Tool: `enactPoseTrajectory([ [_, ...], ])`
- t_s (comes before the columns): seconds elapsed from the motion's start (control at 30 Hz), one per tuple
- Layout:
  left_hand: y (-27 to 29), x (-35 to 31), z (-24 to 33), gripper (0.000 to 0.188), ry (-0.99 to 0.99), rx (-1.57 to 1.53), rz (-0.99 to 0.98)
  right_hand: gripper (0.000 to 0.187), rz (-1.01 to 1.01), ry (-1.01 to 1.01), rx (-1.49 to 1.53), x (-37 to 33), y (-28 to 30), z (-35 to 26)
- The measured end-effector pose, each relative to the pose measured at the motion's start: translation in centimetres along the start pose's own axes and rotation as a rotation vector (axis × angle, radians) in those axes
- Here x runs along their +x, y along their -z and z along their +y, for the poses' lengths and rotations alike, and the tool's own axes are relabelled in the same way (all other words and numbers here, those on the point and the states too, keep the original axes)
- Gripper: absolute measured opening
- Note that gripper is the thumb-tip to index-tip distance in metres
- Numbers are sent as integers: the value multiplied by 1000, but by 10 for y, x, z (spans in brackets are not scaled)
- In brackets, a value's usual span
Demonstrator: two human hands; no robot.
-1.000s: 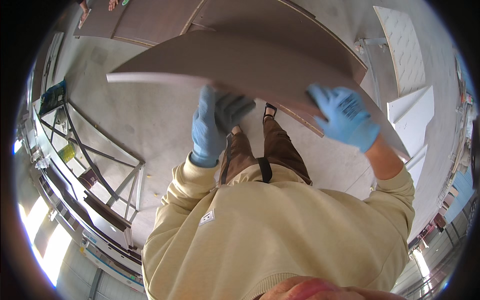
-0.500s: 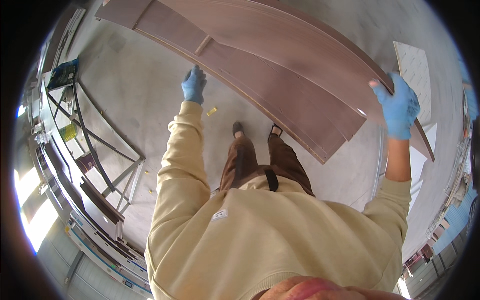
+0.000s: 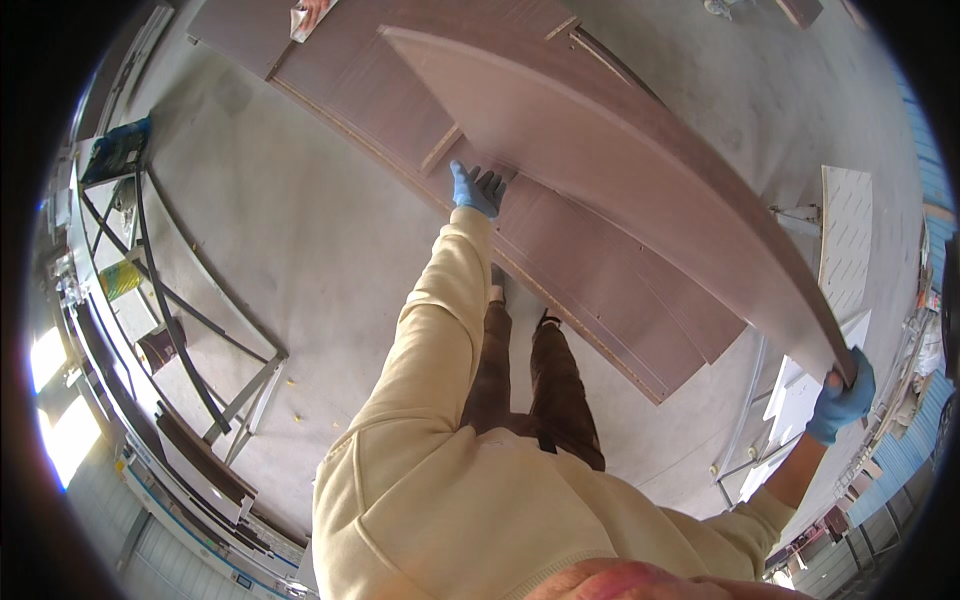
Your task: The person repeatedly picks up large brown boards from a table, carries them across the workshop floor, and places them onto a growing stack. The person handles each board with both hands and aligns it with the stack before setting it down.
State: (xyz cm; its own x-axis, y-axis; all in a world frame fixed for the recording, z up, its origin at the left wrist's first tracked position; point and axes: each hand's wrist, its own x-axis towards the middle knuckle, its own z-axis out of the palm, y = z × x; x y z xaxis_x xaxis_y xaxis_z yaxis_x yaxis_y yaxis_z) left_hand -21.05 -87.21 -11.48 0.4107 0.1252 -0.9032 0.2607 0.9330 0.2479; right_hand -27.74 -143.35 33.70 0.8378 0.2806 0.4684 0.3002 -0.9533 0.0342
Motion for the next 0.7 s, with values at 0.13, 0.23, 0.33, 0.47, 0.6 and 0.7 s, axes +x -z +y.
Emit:
enactPoseTrajectory([
  [0.13, -24, 31, -3, 102, -66, -94, -206, 84, 28, -35, 53, -1, -2, -10],
  [0.23, -33, 46, -3, 101, -21, -162, -177, 81, 62, -7, 54, 5, -6, -12],
  [0.33, -41, 50, -4, 101, -44, -164, -177, 77, 67, -6, 57, 8, -8, -13],
  [0.47, -46, 38, -1, 100, -114, -160, -217, 76, 24, 43, 37, 16, -4, -10],
  [0.6, -37, 3, 14, 99, -196, -115, -248, 79, -65, 70, 39, 37, 18, -2],
  [0.7, -25, -51, 53, 99, -223, -42, -314, 77, -100, 40, -63, 60, 51, 11],
])
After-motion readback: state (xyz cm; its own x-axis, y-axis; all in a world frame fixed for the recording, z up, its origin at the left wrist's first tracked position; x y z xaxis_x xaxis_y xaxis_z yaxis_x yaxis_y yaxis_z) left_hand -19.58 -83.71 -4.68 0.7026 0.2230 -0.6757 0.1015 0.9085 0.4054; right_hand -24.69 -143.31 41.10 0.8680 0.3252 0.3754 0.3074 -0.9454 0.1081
